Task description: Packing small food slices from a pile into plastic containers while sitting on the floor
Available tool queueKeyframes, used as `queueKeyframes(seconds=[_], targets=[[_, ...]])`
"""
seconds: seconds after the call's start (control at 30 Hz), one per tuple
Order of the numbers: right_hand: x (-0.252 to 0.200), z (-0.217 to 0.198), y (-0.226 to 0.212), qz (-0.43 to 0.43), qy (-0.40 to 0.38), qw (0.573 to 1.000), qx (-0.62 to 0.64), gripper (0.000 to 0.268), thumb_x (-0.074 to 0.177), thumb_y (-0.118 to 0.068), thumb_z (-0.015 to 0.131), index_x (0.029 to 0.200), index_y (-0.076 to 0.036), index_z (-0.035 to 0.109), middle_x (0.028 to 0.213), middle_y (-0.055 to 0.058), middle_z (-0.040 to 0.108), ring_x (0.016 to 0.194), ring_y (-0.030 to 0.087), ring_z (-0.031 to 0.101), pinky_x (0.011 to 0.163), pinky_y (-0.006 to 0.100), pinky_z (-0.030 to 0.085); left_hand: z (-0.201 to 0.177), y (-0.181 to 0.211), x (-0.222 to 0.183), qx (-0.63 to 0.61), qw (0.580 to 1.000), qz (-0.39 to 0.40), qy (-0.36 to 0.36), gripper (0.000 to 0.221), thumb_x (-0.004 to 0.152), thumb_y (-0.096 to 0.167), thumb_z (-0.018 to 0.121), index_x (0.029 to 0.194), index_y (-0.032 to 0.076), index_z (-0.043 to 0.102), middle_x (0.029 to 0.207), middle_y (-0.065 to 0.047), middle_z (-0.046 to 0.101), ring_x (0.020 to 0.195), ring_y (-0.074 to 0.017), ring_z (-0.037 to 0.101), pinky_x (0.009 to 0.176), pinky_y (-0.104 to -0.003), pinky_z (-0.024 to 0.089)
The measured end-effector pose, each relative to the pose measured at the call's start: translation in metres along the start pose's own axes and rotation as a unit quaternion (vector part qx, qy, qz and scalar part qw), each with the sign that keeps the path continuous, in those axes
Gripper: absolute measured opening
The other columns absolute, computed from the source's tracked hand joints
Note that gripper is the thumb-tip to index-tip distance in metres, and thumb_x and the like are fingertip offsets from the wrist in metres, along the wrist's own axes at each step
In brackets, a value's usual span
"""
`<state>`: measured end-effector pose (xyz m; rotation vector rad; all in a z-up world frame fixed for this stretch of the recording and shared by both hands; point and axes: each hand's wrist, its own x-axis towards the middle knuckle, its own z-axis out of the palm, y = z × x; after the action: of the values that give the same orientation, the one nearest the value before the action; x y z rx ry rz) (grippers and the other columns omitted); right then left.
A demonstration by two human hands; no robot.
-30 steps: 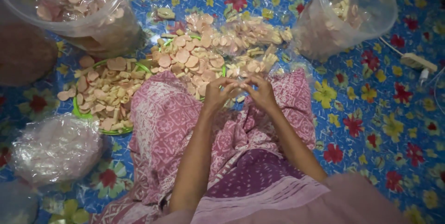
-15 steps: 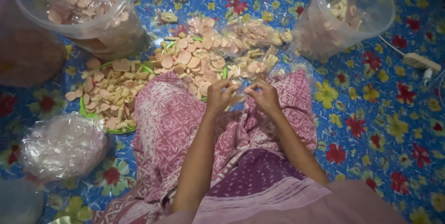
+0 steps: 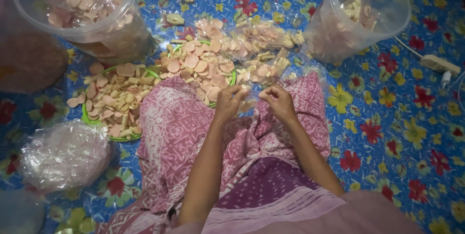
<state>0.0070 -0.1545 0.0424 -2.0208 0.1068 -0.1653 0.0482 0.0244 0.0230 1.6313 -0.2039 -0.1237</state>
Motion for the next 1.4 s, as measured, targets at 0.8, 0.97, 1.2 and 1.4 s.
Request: queueKeyframes(seconds=[0.8, 0.97, 1.2, 1.4], targets=[[0.17, -0.257, -0.018, -0.308, 0.295, 0.859, -0.283, 0.024, 0.086, 0.014, 0.066, 0.105, 0.002, 0.058, 0.094, 0.018, 0.062, 0.081, 0.028, 0.062, 0.063, 0.036, 0.052, -0.017, -0.027, 0.021, 0.071, 0.993, -0.08, 0.057, 0.015, 0.08, 0.02, 0.054, 0.082, 0.02, 0.069, 0.068, 0.003, 0.066, 0.065, -0.0074, 0.061, 0.063, -0.023, 0.046], [0.145, -0.194, -0.009, -0.141, 0.239, 0.908, -0.313, 0.035, 0.08, 0.011, 0.064, 0.11, -0.005, 0.059, 0.106, 0.012, 0.055, 0.082, 0.022, 0.06, 0.055, 0.025, 0.055, -0.019, -0.01, 0.021, 0.065, 0.992, -0.094, 0.053, 0.016, 0.08, 0.02, 0.053, 0.081, 0.018, 0.069, 0.069, 0.003, 0.065, 0.066, -0.008, 0.059, 0.062, -0.024, 0.044], [0.103, -0.076, 0.071, 0.038, -0.058, 0.966, -0.25, 0.029, 0.078, -0.012, 0.067, 0.107, -0.006, 0.065, 0.098, 0.017, 0.066, 0.091, 0.038, 0.062, 0.081, 0.047, 0.047, -0.017, -0.037, 0.024, 0.039, 0.99, -0.131, 0.035, 0.017, 0.083, 0.014, 0.061, 0.096, 0.016, 0.071, 0.087, -0.012, 0.07, 0.089, -0.028, 0.066, 0.077, -0.037, 0.051], [0.103, -0.021, 0.091, 0.21, -0.12, 0.938, -0.25, 0.059, 0.079, -0.043, 0.068, 0.127, -0.014, 0.05, 0.118, 0.015, 0.059, 0.113, 0.032, 0.053, 0.098, 0.043, 0.041, -0.022, -0.027, 0.023, 0.044, 0.988, -0.145, 0.022, 0.016, 0.083, 0.017, 0.061, 0.096, 0.019, 0.071, 0.088, -0.011, 0.069, 0.093, -0.0268, 0.065, 0.08, -0.036, 0.051]])
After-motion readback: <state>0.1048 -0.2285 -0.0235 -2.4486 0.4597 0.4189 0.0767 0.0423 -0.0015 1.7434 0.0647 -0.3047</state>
